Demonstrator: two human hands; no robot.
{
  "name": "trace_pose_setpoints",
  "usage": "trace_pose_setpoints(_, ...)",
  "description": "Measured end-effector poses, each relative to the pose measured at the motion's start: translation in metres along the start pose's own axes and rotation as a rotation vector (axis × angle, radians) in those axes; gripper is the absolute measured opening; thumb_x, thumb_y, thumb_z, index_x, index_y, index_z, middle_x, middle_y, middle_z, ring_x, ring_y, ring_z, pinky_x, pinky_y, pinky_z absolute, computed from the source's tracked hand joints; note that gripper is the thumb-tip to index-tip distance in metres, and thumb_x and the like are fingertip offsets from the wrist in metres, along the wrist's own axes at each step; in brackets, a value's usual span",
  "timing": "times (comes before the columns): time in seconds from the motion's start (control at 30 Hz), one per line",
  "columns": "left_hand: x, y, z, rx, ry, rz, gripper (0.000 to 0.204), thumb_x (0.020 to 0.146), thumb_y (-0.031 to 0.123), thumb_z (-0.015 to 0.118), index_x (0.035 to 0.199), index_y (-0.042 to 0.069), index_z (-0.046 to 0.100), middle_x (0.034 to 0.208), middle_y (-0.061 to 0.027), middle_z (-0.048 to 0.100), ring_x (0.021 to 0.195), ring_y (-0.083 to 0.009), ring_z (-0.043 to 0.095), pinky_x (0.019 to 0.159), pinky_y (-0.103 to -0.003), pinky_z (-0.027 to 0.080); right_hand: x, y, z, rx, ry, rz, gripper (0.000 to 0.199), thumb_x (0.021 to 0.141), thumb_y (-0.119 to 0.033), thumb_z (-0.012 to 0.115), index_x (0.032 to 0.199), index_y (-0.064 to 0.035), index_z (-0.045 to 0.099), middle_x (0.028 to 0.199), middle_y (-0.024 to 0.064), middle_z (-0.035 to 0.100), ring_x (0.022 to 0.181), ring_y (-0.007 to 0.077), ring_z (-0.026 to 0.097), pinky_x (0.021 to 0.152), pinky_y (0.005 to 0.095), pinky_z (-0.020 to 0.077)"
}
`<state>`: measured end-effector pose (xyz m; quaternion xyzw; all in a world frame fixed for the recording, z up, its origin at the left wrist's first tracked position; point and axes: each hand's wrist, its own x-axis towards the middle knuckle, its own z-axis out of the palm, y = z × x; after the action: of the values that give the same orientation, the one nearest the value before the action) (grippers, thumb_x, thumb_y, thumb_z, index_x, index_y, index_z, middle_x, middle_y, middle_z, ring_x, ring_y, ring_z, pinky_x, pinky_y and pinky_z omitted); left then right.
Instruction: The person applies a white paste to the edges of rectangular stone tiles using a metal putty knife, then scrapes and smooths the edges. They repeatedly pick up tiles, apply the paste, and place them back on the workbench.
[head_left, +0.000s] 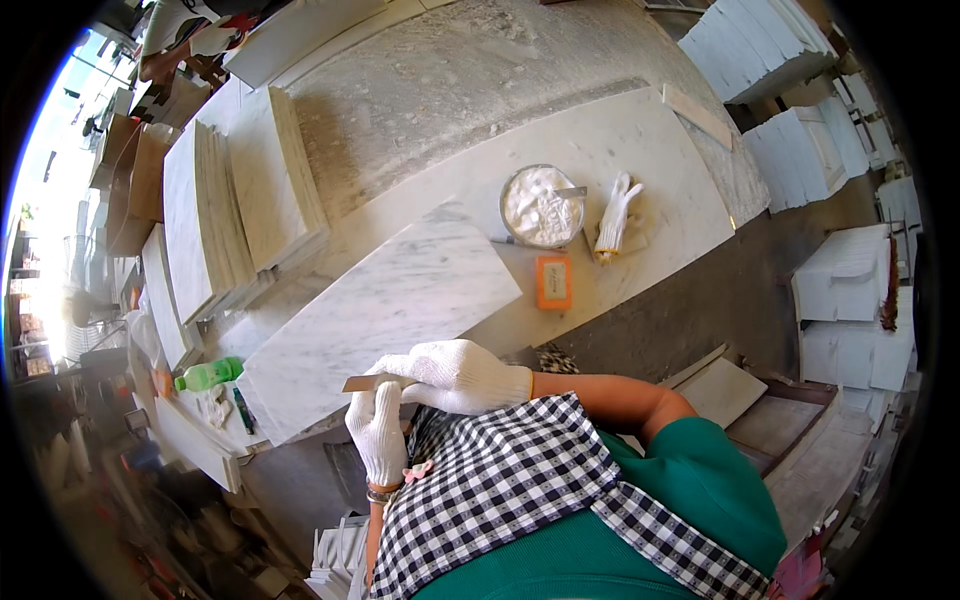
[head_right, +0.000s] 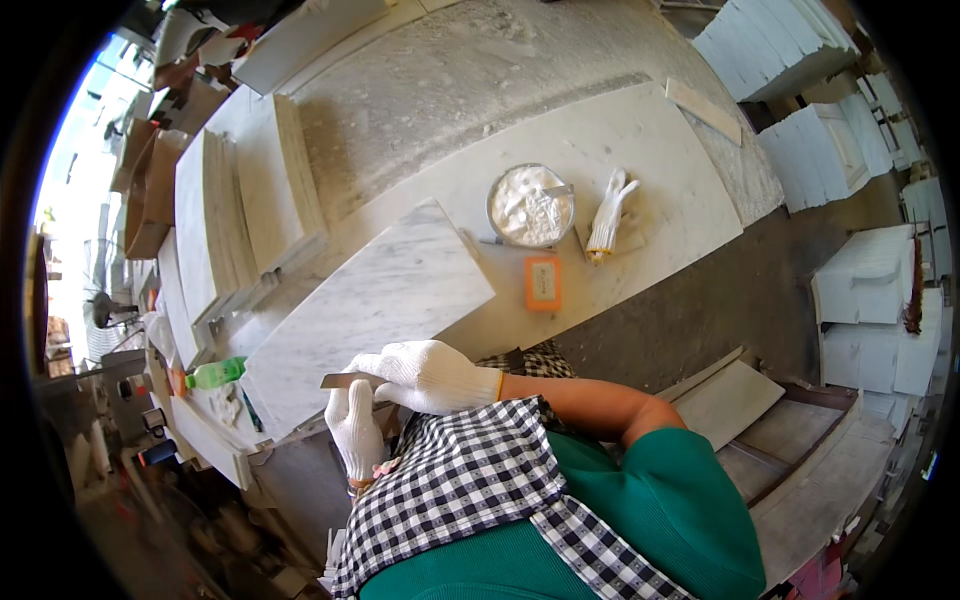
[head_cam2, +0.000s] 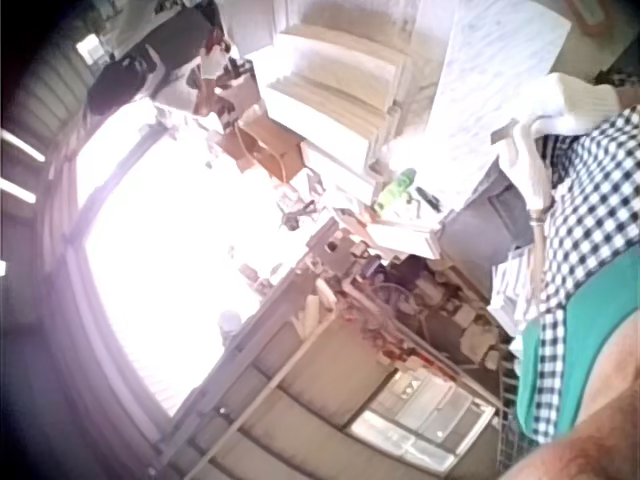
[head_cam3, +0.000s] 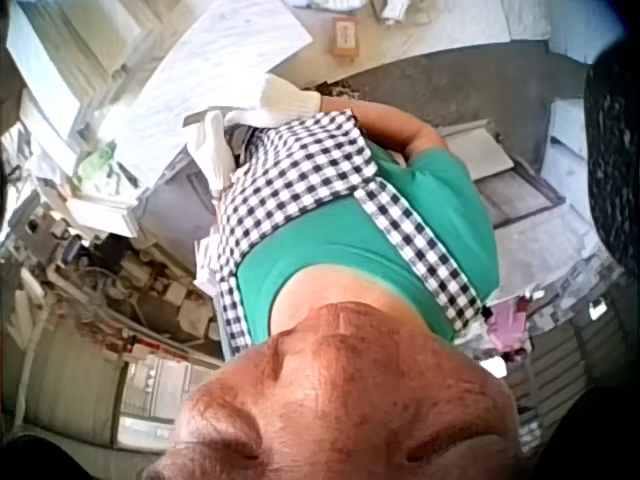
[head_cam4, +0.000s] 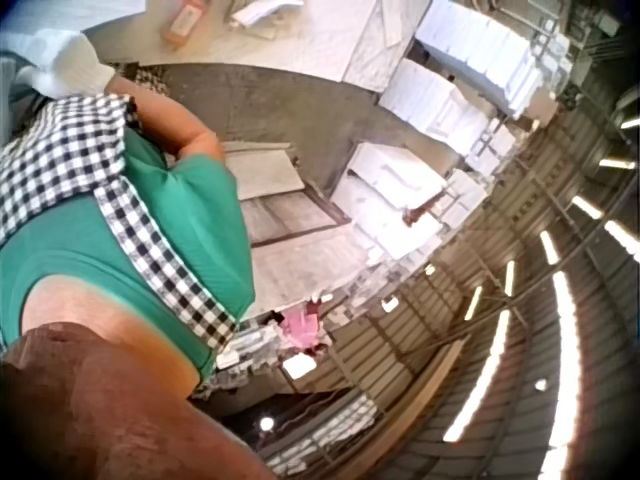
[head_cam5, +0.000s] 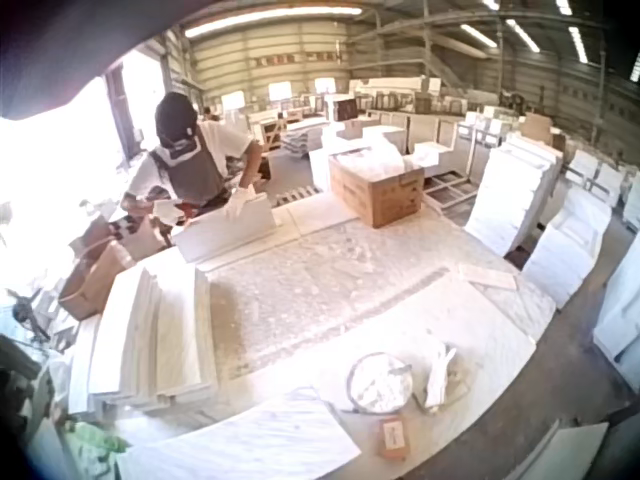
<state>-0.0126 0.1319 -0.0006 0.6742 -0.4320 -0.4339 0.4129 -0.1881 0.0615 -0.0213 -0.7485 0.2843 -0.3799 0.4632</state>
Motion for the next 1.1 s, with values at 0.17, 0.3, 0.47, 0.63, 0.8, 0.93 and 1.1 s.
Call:
trace_pose_setpoints(0.17, 0.004, 0.000, 0.007, -0.178, 0.016, -0.163, 0.023, 0.101, 0.017, 0.066, 0.106, -0.004, 0.074, 0.082, -0.0008, 0.070, 0.074, -0.0062, 0.056, 0.065, -0.025, 0.045, -0.008, -0.003, -0.003, 0.045, -0.003, 0.055, 0.050, 0.091, -0.015, 0.074, 0.137, 0.0009, 0.060, 0.106, 0.0201, 0.071, 0.094, 0.0346, 0.071, 0.083, 0.0393, 0.0575)
trace_pose_setpoints(0.3, 0.006, 0.003, 0.007, -0.102, -0.002, -0.216, 0.027, 0.101, 0.023, 0.066, 0.100, -0.003, 0.074, 0.084, -0.0058, 0.073, 0.070, -0.0090, 0.064, 0.063, -0.023, 0.050, -0.007, -0.009, -0.008, 0.278, -0.019, 0.240, 0.046, 0.093, -0.002, 0.070, 0.137, 0.0051, 0.059, 0.125, 0.0235, 0.070, 0.113, 0.0284, 0.071, 0.094, 0.0357, 0.0577)
trace_pose_setpoints(0.47, 0.024, 0.010, -0.014, -0.436, 0.197, -0.148, 0.035, 0.104, 0.032, 0.063, 0.106, -0.002, 0.071, 0.097, -0.0108, 0.075, 0.080, -0.0150, 0.070, 0.071, -0.029, 0.056, 0.004, -0.031, -0.021, 0.389, -0.116, 0.589, 0.053, 0.094, -0.003, 0.069, 0.144, 0.0048, 0.053, 0.091, 0.0088, 0.072, 0.075, 0.0099, 0.064, 0.071, 0.0253, 0.0548)
trace_pose_setpoints(0.63, 0.020, 0.013, -0.039, -0.525, 0.235, -0.243, 0.040, 0.105, 0.034, 0.061, 0.116, -0.004, 0.066, 0.106, -0.0187, 0.075, 0.090, -0.0250, 0.074, 0.080, -0.034, 0.060, 0.005, -0.029, -0.027, 0.483, -0.070, 0.711, 0.054, 0.096, -0.004, 0.067, 0.148, 0.0015, 0.051, 0.083, 0.0014, 0.064, 0.068, 0.0063, 0.058, 0.063, 0.0238, 0.0517)
trace_pose_setpoints(0.8, 0.008, 0.012, -0.001, -0.127, -0.123, -0.219, 0.027, 0.101, 0.024, 0.067, 0.107, -0.002, 0.071, 0.095, -0.0059, 0.073, 0.083, -0.0128, 0.068, 0.071, -0.027, 0.054, 0.004, -0.025, -0.021, 0.335, -0.149, 0.584, 0.053, 0.096, -0.005, 0.068, 0.147, 0.0003, 0.052, 0.089, 0.0020, 0.066, 0.072, 0.0071, 0.060, 0.066, 0.0237, 0.0529)
trace_pose_setpoints(0.93, 0.021, 0.020, -0.023, -0.511, 0.240, -0.239, 0.019, 0.101, 0.018, 0.067, 0.104, 0.000, 0.071, 0.100, -0.0112, 0.075, 0.087, -0.0137, 0.070, 0.079, -0.028, 0.055, -0.005, -0.027, -0.019, 0.331, -0.187, 0.644, 0.052, 0.096, -0.002, 0.068, 0.145, 0.0008, 0.053, 0.092, 0.0059, 0.069, 0.080, 0.0095, 0.064, 0.072, 0.0246, 0.0562)
trace_pose_setpoints(1.1, 0.031, 0.008, -0.040, 0.321, 0.358, 0.293, 0.033, 0.103, 0.022, 0.063, 0.125, -0.002, 0.066, 0.121, -0.0231, 0.071, 0.114, -0.0305, 0.069, 0.101, -0.041, 0.051, -0.010, -0.031, -0.042, 0.488, 0.067, 0.683, 0.053, 0.095, -0.001, 0.067, 0.146, 0.0026, 0.052, 0.089, 0.0058, 0.068, 0.076, 0.0092, 0.063, 0.072, 0.0248, 0.0559)
